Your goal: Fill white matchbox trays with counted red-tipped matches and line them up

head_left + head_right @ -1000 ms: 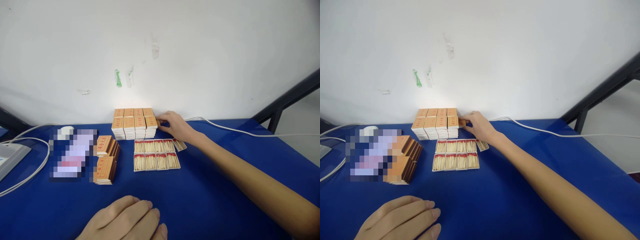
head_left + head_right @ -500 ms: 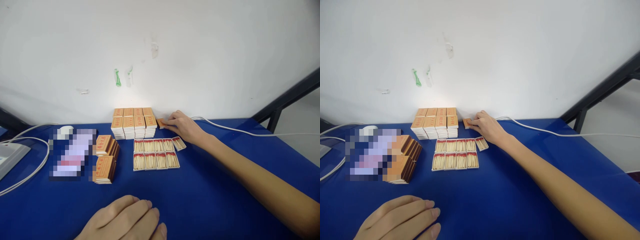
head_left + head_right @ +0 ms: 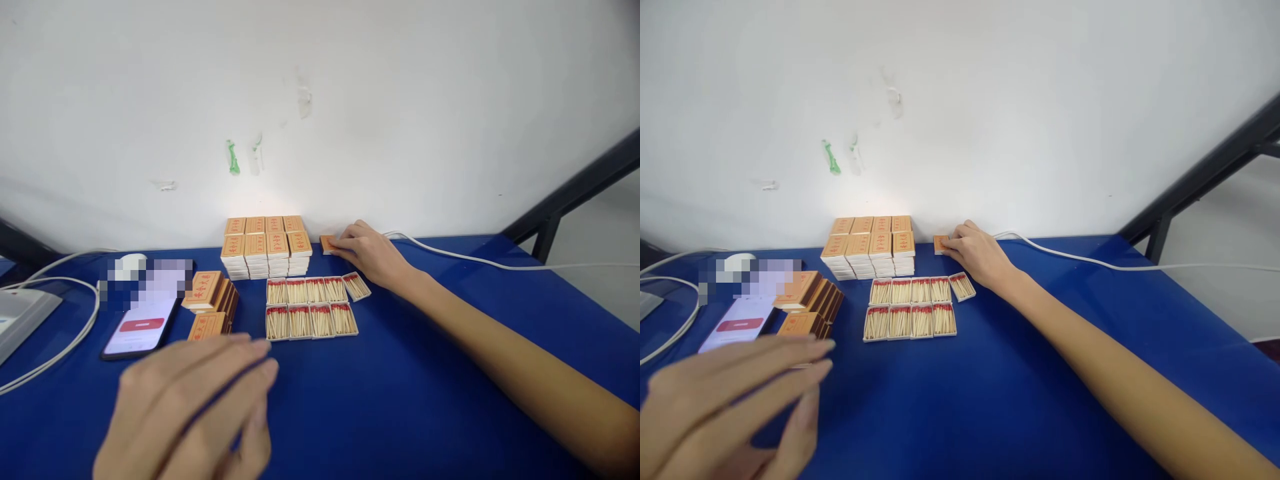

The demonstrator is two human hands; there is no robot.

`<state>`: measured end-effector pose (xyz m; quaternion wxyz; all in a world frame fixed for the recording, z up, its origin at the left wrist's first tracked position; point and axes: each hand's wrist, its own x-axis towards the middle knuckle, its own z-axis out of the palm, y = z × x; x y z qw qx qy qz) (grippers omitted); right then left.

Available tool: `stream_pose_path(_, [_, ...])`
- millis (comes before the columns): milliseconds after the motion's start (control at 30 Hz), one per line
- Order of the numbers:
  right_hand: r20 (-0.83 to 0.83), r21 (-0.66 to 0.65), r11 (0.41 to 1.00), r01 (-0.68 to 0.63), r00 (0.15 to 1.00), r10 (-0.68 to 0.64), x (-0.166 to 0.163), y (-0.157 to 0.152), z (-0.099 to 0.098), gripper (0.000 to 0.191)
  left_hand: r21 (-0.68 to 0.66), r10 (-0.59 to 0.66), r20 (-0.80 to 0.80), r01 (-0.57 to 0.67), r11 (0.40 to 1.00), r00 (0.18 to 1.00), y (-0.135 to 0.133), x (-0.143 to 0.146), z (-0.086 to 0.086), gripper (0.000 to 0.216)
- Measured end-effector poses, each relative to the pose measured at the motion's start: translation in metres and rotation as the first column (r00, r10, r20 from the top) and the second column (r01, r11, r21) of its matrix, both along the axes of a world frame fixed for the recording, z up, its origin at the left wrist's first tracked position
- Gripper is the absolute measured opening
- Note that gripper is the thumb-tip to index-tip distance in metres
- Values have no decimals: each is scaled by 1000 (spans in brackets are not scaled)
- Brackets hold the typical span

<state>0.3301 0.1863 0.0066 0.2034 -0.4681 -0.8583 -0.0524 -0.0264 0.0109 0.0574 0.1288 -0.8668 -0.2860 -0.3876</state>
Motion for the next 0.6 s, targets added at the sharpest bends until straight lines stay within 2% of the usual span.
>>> stream_pose_path(67, [12, 6, 1000, 4, 1000, -4, 0, -1, -1, 27, 49, 134, 12, -135, 990, 991, 16, -7, 11, 42])
stream_pose_path(100, [17, 9, 1000, 5, 1000, -5, 1, -1, -1, 27, 96, 210, 108, -221, 971, 972, 23, -9, 15, 42])
stream_pose_path(133, [23, 14, 1000, 7, 1000, -7, 1, -2, -1, 27, 90, 286, 171, -304, 949, 943, 28, -10, 18, 39])
stream_pose_path(200, [35, 23, 1000, 10, 999, -11, 2, -2, -2, 27, -15, 445, 231, -454, 891, 865, 34, -8, 23, 38])
stream_pose_path(267, [48, 34, 999, 13, 999, -15, 2, -2, -2, 27, -173, 579, 145, -555, 813, 802, 38, -7, 26, 49])
stream_pose_path(300, [53, 39, 999, 14, 998, -16, 2, -1, -2, 27, -224, 607, 101, -576, 786, 789, 40, -8, 27, 55])
stream_pose_path(400, [65, 49, 999, 12, 998, -16, 2, 0, -2, 28, -327, 603, 3, -569, 754, 797, 46, -14, 29, 71])
stream_pose_path(600, [82, 52, 998, 17, 996, -21, 4, 1, -4, 32, -504, 621, -93, -575, 645, 778, 51, -23, 28, 72])
